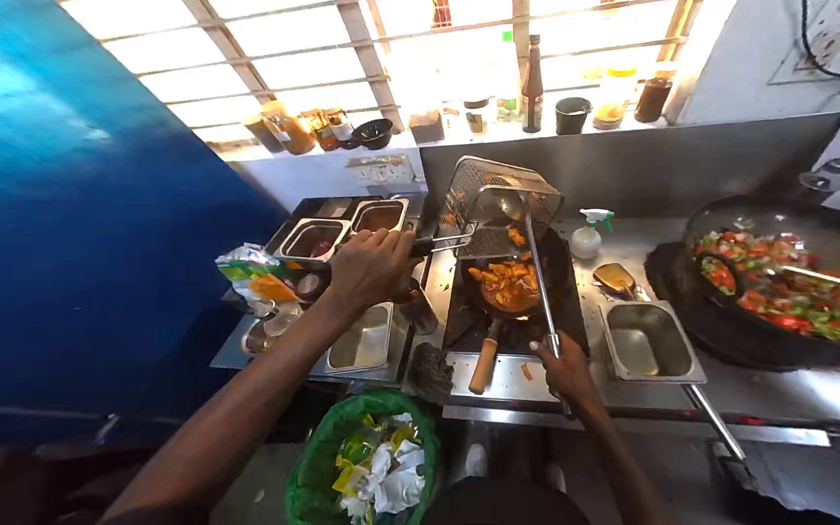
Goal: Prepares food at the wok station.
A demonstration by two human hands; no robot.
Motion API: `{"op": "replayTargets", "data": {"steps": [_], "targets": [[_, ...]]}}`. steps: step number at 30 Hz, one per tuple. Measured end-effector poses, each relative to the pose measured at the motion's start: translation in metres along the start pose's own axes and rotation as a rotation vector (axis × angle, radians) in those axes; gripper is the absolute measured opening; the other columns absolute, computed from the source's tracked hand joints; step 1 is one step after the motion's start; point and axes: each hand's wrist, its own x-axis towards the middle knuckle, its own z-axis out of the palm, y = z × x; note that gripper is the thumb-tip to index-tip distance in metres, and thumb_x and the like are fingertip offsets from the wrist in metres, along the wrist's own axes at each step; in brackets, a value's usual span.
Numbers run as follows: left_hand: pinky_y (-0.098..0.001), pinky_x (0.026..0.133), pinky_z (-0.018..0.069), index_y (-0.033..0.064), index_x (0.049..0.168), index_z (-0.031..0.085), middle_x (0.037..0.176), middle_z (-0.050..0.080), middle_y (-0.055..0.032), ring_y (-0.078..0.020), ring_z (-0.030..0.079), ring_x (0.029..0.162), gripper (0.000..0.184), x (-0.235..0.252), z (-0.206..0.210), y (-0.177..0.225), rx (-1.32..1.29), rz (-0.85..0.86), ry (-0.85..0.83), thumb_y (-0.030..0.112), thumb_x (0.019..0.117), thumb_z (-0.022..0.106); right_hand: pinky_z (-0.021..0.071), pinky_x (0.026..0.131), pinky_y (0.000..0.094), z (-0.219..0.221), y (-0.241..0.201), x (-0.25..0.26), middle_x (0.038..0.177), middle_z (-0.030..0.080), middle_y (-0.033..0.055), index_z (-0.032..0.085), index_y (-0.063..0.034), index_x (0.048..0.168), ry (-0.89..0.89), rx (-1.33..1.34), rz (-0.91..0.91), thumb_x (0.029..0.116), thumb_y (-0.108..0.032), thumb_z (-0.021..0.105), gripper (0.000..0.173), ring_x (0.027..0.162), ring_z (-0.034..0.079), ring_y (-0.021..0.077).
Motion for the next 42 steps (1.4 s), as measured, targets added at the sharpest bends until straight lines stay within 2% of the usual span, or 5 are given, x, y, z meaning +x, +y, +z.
{"op": "replayTargets", "data": {"steps": [11, 20, 33, 38, 42], "targets": [[-0.0445, 0.061, 0.0504, -0.0009, 0.105, 0.062, 0.083, 0.065, -0.0156, -0.0330, 0.066, 0.071, 0.026, -0.010, 0.004, 0.006, 0.107, 0.077, 0.045, 0.023, 0.1031, 0.052, 0.0567, 0.074, 0.0574, -0.031, 0.002, -0.008, 0.084, 0.069, 0.0164, 0.063, -0.0062, 0.121, 0.337, -0.654, -0.075, 0.0996, -0.038, 0.067, 0.039, 0.080, 0.070, 0.0366], [-0.0422, 0.061, 0.0480, -0.0011, 0.109, 0.065, 0.086, 0.067, -0.0143, -0.0314, 0.065, 0.073, 0.021, -0.014, 0.010, 0.013, 0.157, 0.121, 0.143, 0.014, 0.1011, 0.052, 0.0559, 0.083, 0.0593, -0.043, -0.015, 0.007, 0.098, 0.070, 0.0202, 0.062, -0.0034, 0.124, 0.145, -0.705, -0.007, 0.0972, -0.038, 0.071, 0.045, 0.092, 0.070, 0.0380], [-0.0464, 0.065, 0.0539, 0.0018, 0.106, 0.069, 0.088, 0.071, -0.0141, -0.0318, 0.070, 0.078, 0.035, -0.026, 0.048, 0.001, -0.027, -0.126, 0.092, 0.035, 0.0944, 0.065, 0.0534, 0.053, 0.0418, -0.054, -0.015, -0.032, 0.077, 0.062, 0.0103, 0.064, -0.0054, 0.109, 0.037, -0.344, 0.016, 0.0953, -0.043, 0.072, 0.041, 0.055, 0.059, 0.0215], [-0.0461, 0.064, 0.0531, -0.0006, 0.111, 0.069, 0.088, 0.070, -0.0155, -0.0332, 0.069, 0.075, 0.035, -0.038, 0.043, 0.002, 0.053, -0.059, 0.138, 0.031, 0.1006, 0.056, 0.0555, 0.075, 0.0553, -0.032, -0.017, -0.019, 0.088, 0.067, 0.0160, 0.064, -0.0036, 0.116, 0.198, -0.503, -0.035, 0.0971, -0.038, 0.071, 0.040, 0.080, 0.067, 0.0330], [-0.0432, 0.062, 0.0497, 0.0004, 0.110, 0.067, 0.087, 0.069, -0.0134, -0.0307, 0.065, 0.072, 0.028, -0.038, 0.034, 0.004, 0.119, 0.022, 0.174, 0.025, 0.1020, 0.056, 0.0561, 0.075, 0.0555, -0.035, -0.006, 0.013, 0.089, 0.067, 0.0176, 0.063, -0.0019, 0.116, 0.186, -0.548, -0.041, 0.0970, -0.039, 0.071, 0.043, 0.080, 0.068, 0.0341]]}}
